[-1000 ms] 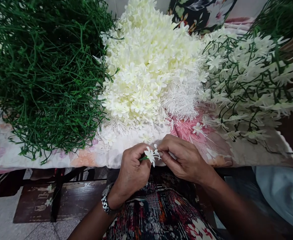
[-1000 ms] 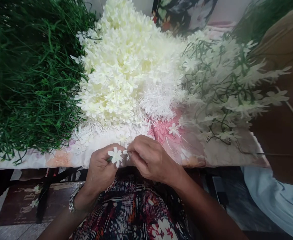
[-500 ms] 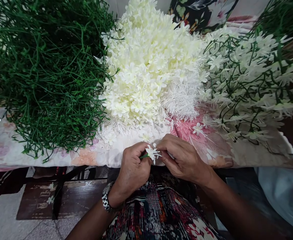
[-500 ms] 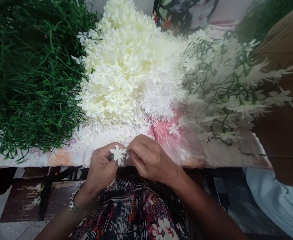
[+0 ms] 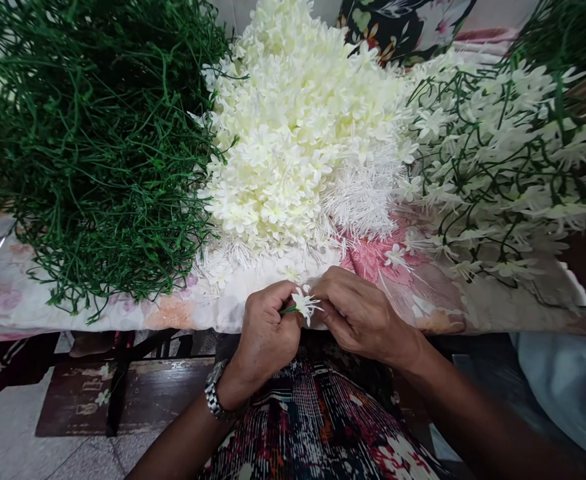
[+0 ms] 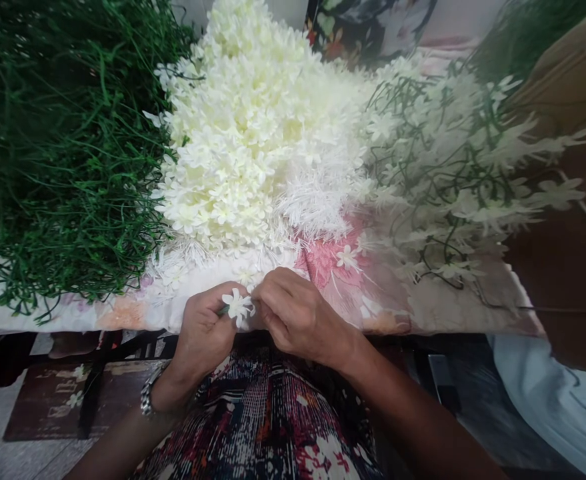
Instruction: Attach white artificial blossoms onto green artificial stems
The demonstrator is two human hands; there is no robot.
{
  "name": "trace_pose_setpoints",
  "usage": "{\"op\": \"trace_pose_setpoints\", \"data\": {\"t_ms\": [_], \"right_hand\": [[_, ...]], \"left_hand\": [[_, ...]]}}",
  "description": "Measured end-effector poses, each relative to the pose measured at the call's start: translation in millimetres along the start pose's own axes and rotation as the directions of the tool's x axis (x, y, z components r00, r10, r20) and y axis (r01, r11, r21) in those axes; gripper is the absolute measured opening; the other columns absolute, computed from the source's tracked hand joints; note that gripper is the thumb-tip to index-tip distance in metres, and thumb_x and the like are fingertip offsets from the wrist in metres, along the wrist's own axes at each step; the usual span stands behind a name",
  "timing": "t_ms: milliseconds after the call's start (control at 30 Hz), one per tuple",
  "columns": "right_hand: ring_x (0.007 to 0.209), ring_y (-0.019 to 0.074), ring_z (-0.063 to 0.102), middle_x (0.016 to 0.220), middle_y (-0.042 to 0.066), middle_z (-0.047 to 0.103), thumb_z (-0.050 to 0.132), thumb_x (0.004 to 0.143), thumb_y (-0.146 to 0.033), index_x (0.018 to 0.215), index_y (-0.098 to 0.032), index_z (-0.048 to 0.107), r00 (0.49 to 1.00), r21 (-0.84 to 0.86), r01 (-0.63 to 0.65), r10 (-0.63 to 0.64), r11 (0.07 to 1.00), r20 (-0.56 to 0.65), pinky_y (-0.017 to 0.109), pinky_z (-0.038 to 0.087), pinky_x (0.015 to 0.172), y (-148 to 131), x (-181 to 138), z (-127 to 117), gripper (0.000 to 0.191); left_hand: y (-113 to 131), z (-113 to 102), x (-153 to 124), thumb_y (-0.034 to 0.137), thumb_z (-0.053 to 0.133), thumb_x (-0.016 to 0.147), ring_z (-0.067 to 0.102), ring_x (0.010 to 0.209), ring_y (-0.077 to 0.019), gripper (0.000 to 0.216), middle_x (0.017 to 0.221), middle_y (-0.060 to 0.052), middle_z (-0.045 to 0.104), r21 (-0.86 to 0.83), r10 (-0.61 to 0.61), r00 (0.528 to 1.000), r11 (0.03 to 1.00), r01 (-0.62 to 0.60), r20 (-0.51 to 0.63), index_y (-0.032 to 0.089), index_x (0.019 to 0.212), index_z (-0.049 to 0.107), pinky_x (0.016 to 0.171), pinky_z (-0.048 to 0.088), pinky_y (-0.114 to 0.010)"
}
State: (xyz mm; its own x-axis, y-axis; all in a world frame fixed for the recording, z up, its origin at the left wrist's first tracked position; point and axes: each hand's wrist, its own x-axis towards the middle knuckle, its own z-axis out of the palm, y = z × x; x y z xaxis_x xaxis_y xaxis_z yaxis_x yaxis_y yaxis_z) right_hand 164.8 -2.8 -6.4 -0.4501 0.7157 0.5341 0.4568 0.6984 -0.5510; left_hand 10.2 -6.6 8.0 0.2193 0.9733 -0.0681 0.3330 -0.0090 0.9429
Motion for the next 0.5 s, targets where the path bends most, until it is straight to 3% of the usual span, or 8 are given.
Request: {"op": "trace_pose_setpoints", "data": {"t_ms": [267, 500], "right_hand": [[0.06, 0.0131, 0.042, 0.063, 0.001, 0.046, 0.04, 0.081, -0.003, 0.076, -0.018, 0.047, 1.0, -0.054, 0.008, -0.009, 0.998, -0.015, 0.025, 0.039, 0.054, -1.0, 0.8, 1.7, 0.018], [0.061, 0.0116, 0.05, 0.066, 0.001, 0.053, 0.044, 0.084, -0.007, 0.082, -0.017, 0.052, 0.994, 0.064, -0.073, 0.078, 0.995, -0.082, 0.023, 0.042, 0.053, -3.4, 1.5, 0.8, 0.013]], "left_hand": [[1.2, 0.3, 1.2, 0.008, 0.038, 0.056, 0.029, 0.05, -0.0084, 0.011, 0.049, 0.005, 0.032, 0.032, -0.039, 0.999, 0.999, 0.04, -0.037, 0.017, 0.051, 0.041, 0.045, 0.024, -0.019], [1.5, -3.3, -1.9, 0.015, 0.046, 0.067, 0.04, 0.049, -0.0088, 0.011, 0.054, 0.003, 0.048, -0.193, -0.06, 0.998, 0.979, 0.059, 0.002, 0.016, 0.061, 0.055, 0.044, 0.034, -0.018]]}}
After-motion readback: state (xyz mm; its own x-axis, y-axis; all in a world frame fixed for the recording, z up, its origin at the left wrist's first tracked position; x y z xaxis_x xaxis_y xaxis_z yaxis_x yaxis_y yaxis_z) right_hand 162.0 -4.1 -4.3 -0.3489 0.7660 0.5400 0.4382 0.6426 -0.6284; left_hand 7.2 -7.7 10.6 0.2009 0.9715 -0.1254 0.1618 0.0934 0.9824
